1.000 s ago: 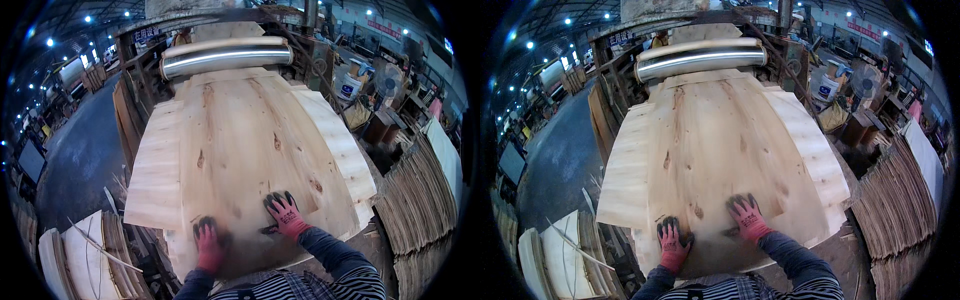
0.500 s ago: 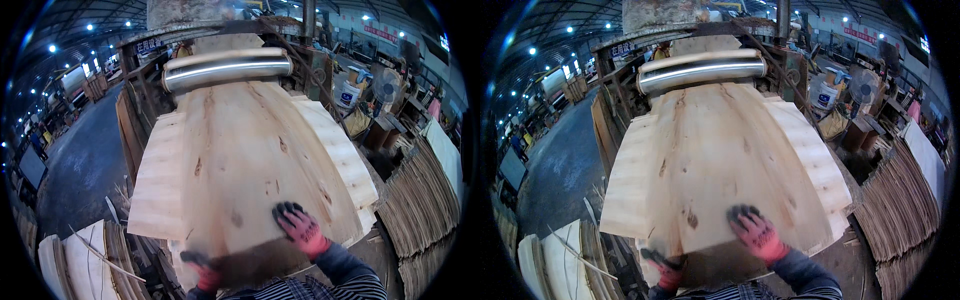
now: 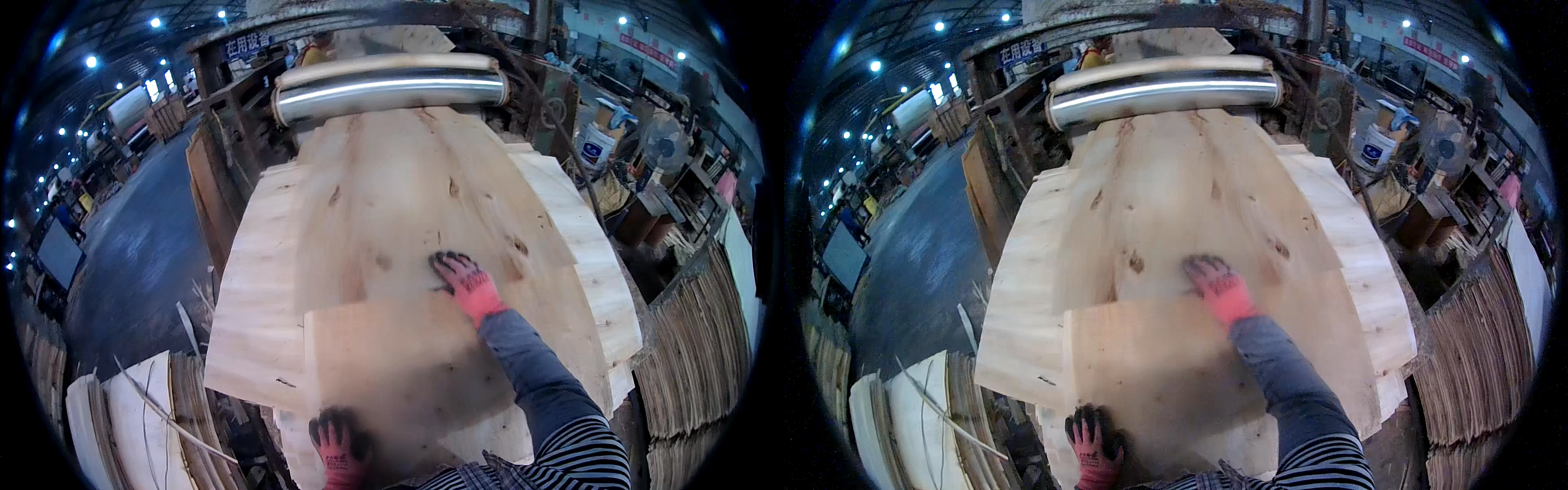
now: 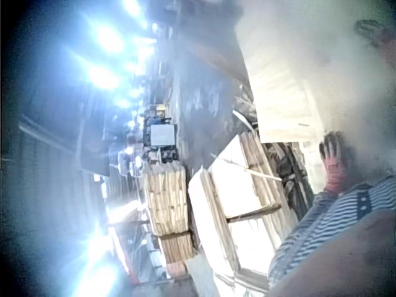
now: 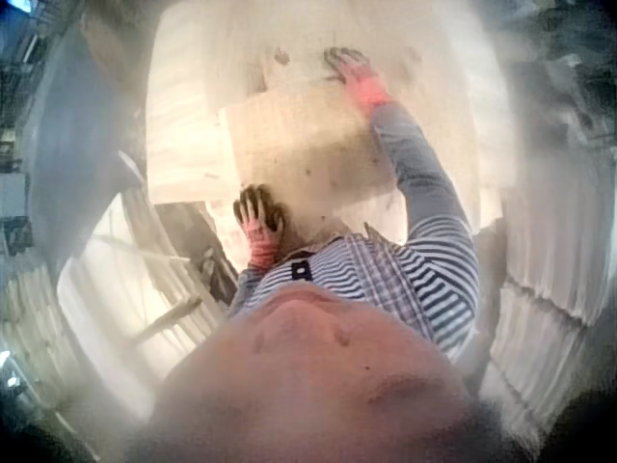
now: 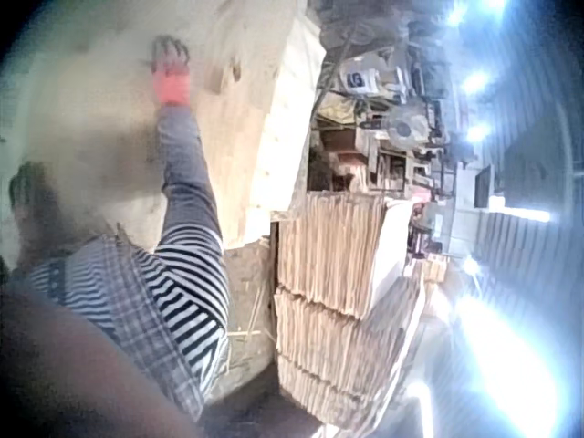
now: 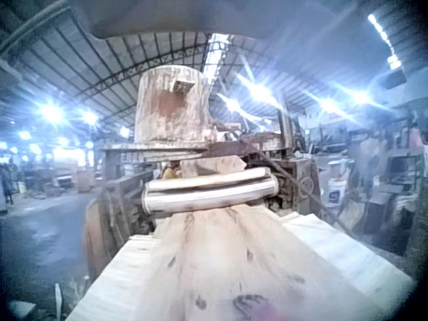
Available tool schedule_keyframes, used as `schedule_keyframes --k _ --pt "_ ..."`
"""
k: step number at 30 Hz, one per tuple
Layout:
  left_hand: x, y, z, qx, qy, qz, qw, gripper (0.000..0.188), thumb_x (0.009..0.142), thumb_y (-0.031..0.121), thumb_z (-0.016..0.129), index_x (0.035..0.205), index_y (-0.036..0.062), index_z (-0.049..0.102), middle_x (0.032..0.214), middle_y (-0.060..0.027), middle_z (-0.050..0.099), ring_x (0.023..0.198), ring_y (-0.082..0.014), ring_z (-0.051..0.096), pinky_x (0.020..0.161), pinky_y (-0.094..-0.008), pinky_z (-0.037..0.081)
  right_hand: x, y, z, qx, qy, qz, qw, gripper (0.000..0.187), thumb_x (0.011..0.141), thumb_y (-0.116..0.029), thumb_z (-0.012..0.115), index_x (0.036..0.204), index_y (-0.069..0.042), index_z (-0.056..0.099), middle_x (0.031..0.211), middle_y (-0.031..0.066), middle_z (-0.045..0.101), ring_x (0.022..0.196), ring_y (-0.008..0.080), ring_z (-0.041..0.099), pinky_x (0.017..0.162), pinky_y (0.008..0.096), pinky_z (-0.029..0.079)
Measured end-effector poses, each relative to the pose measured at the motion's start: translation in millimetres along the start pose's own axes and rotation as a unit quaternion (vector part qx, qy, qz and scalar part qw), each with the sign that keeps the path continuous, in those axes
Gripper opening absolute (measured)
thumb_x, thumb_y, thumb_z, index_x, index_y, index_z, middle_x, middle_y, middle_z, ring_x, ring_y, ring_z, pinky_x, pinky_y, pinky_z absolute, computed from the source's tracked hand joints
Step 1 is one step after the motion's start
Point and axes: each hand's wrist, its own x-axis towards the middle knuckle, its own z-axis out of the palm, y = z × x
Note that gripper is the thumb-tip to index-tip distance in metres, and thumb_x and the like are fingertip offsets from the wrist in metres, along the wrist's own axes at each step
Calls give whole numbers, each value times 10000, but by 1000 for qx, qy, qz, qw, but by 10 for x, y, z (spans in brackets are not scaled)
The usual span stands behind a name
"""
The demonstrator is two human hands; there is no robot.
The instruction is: The person repeatedly picks up large thin wood sheets from a stack and feeds them into a roller machine. They handle each sheet by hand, guiding it through the rollers, then remove and restack the processed sheets. The cycle continues with multiple sheets in a repetitive manner.
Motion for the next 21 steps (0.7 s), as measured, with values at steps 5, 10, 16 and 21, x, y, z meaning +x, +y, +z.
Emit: schedule_keyframes --k 5,10,16,21 --pt "143 37 -75 -68 44 31 996 791 557 241 664 1257 58 346 1318 -223 274 1200 -431 241 988 -550 181 231 24 236 -111 36 92 989 639 734 -360 584 1281 -127 348 1266 129 379 1195 293 319 1014 447 196" --pt "-101 -208 -112 -125 107 -31 986 835 544 193 687 1269 36 306 1305 -229 283 1190 -445 247 986 -547 191 -401 -792 -147 5 -76 -8 997 699 716 -374 611 1278 -65 332 1283 149 353 1214 307 294 1016 470 189" --pt "-509 -534 -72 -112 4 -75 991 728 624 174 675 1246 11 336 1302 -233 294 1173 -425 290 1000 -482 221 -2209 -1176 -511 12 -195 122 973 766 653 -422 650 1262 -53 368 1285 210 327 1210 397 254 1022 509 131" --pt "-424 -680 -49 -114 -5 -40 993 575 653 310 677 1147 82 491 1288 -220 311 1181 -404 287 1000 -485 206 -2741 -1500 -482 -16 -245 204 948 826 619 -366 688 1284 -43 320 1346 209 222 1234 411 186 1006 521 138"
